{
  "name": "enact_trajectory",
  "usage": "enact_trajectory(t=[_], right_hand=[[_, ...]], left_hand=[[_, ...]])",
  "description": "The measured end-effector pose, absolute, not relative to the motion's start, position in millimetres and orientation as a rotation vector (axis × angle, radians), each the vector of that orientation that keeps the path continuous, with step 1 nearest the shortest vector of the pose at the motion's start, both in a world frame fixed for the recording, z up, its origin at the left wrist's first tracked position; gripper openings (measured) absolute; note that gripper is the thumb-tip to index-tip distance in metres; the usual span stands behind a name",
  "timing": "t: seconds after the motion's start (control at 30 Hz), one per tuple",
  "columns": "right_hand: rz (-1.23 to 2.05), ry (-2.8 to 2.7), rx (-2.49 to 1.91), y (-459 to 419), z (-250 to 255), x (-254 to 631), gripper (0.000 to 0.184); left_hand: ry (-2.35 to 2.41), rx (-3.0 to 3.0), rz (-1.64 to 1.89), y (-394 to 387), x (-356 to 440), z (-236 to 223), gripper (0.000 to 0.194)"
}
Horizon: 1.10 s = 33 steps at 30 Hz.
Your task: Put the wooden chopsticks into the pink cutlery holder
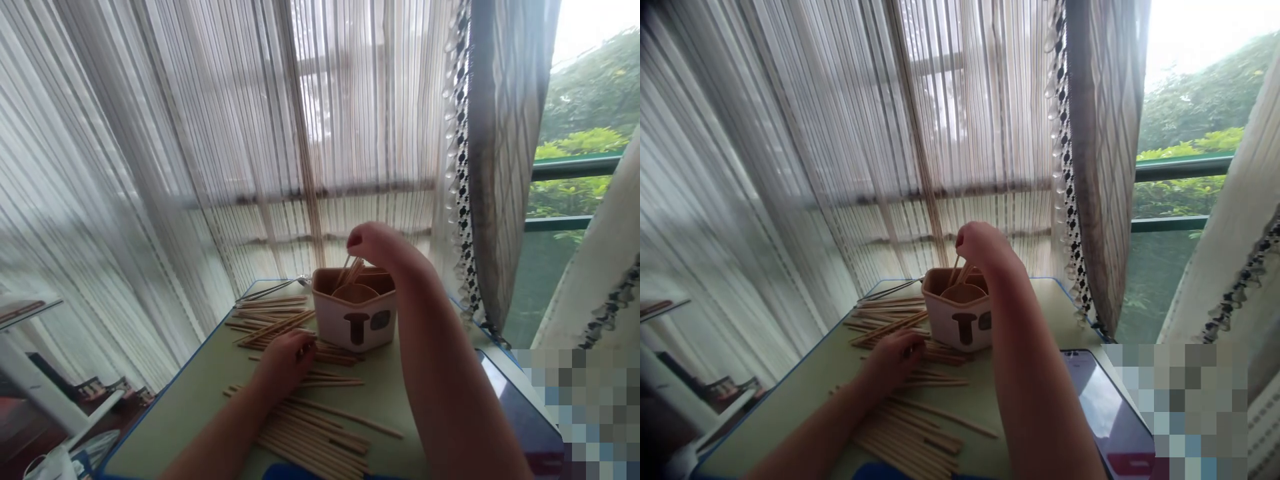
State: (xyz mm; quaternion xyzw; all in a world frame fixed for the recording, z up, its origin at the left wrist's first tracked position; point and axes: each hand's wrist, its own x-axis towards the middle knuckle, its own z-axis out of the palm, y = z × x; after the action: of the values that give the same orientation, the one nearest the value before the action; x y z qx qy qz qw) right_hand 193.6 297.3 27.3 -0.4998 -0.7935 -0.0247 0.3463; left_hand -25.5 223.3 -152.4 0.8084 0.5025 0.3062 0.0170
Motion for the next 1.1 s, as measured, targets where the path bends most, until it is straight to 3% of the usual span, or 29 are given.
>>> enact_trajectory(t=[0.3,0.47,0.73,1.1], right_hand=[[0.063,-2.205,-1.399,292,24,193,0.017],[-0.049,-2.206,-1.492,291,22,191,0.009],[-0.146,-2.274,-1.533,279,33,197,0.022],[0.123,-2.381,-1.499,260,33,176,0.027]], left_hand=[[1.425,2.587,0.733,217,-24,-146,0.011],[1.338,2.613,0.697,216,-26,-147,0.012],[1.269,2.648,0.716,215,-27,-148,0.014],[1.223,2.614,0.711,220,-28,-152,0.008]])
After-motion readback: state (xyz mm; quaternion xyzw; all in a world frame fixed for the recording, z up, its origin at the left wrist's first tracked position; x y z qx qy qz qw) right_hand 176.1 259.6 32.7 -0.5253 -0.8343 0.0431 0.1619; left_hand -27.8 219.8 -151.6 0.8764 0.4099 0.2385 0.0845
